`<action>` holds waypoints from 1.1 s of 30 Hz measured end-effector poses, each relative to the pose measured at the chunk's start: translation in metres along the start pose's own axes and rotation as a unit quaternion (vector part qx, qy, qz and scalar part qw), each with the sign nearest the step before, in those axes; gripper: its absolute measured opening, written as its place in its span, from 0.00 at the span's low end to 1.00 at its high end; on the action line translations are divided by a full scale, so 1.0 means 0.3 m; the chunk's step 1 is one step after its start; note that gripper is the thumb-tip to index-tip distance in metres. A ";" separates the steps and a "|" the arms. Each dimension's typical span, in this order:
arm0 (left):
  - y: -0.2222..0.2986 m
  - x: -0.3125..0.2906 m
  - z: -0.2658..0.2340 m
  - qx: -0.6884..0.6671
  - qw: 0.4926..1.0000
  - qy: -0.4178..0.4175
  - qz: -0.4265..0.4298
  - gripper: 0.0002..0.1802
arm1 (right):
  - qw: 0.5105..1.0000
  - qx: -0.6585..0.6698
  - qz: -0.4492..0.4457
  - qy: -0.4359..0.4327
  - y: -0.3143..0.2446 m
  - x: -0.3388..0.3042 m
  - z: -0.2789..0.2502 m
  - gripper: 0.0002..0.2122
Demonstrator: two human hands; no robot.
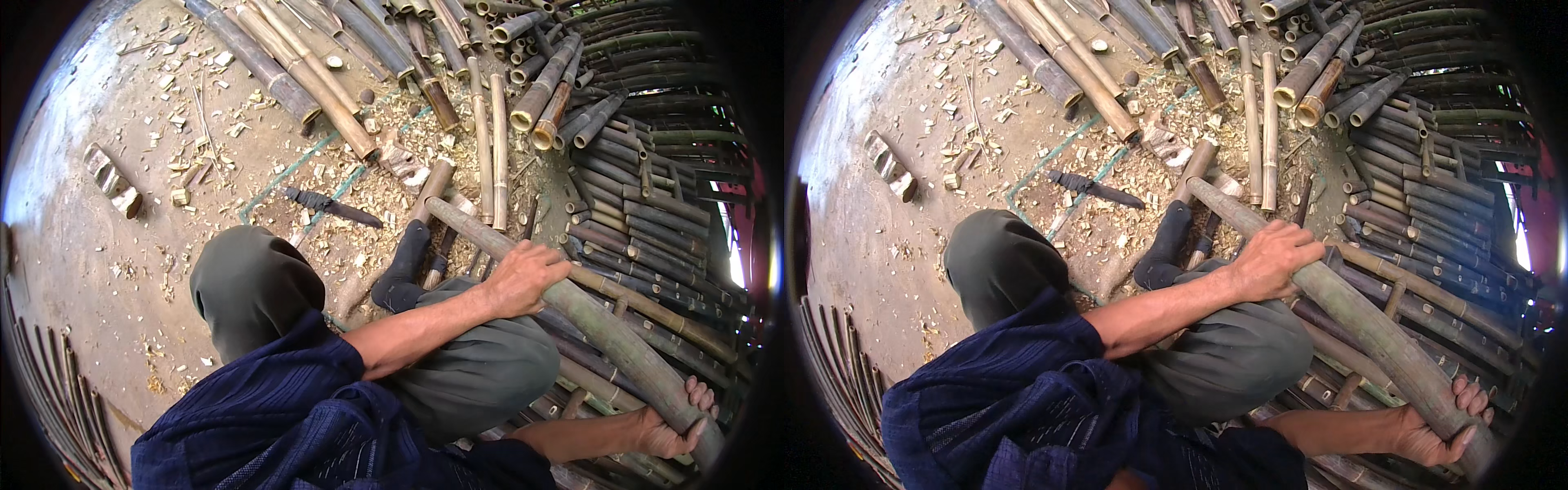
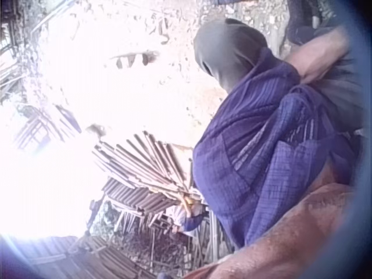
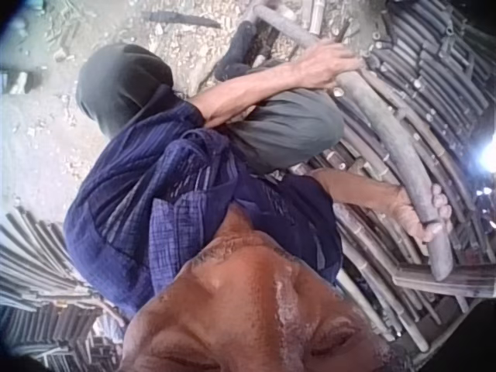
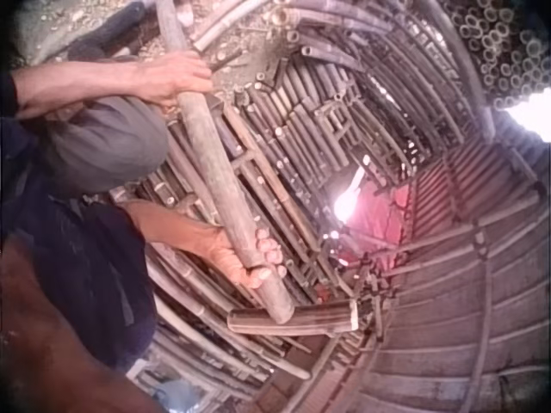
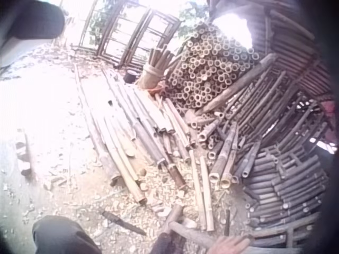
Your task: The person selects a bamboo pole and uses a hand saw to cut it into smaller sections. They then use a knife to split the bamboo lengthwise and a wooden mallet to drive the split further.
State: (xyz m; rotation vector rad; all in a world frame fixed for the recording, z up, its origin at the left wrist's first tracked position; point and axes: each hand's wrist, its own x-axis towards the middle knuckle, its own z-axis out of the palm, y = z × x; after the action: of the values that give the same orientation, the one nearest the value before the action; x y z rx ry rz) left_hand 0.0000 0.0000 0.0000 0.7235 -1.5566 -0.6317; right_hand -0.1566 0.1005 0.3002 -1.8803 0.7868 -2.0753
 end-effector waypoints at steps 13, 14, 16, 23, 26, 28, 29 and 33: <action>-0.040 0.081 -0.044 -0.027 0.998 0.042 -0.027 0.29 | 1.000 -0.017 0.003 -0.010 0.110 0.147 0.137 0.16; -0.025 0.106 -0.034 -0.046 0.997 0.047 -0.027 0.29 | 0.999 -0.046 -0.011 -0.001 0.090 0.145 0.167 0.15; 0.006 0.141 -0.053 -0.077 0.995 0.056 -0.014 0.27 | 1.000 -0.026 -0.016 0.002 0.105 0.126 0.195 0.15; 0.030 0.168 -0.067 -0.070 0.994 -0.058 -0.054 0.21 | 0.991 0.069 0.047 -0.100 0.112 0.157 0.090 0.19; 0.015 0.134 -0.030 -0.065 0.997 0.035 -0.014 0.21 | 0.983 0.079 0.059 -0.152 0.096 0.172 0.069 0.19; 0.027 0.155 -0.029 -0.047 0.998 0.023 -0.028 0.21 | 0.985 0.088 0.051 -0.142 0.121 0.188 0.086 0.19; 0.029 0.167 -0.028 -0.037 0.999 0.018 -0.035 0.21 | 0.986 0.087 0.046 -0.138 0.117 0.197 0.093 0.20; 0.025 0.166 -0.034 -0.061 0.998 -0.012 -0.024 0.20 | 0.997 -0.062 -0.041 -0.010 0.126 0.181 0.096 0.15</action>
State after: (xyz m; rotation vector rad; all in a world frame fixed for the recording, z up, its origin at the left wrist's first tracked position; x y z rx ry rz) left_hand 0.0067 -0.0326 0.0393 0.6644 -1.5117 -0.7659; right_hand -0.1433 0.0348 0.3269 -2.0289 0.8663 -2.0962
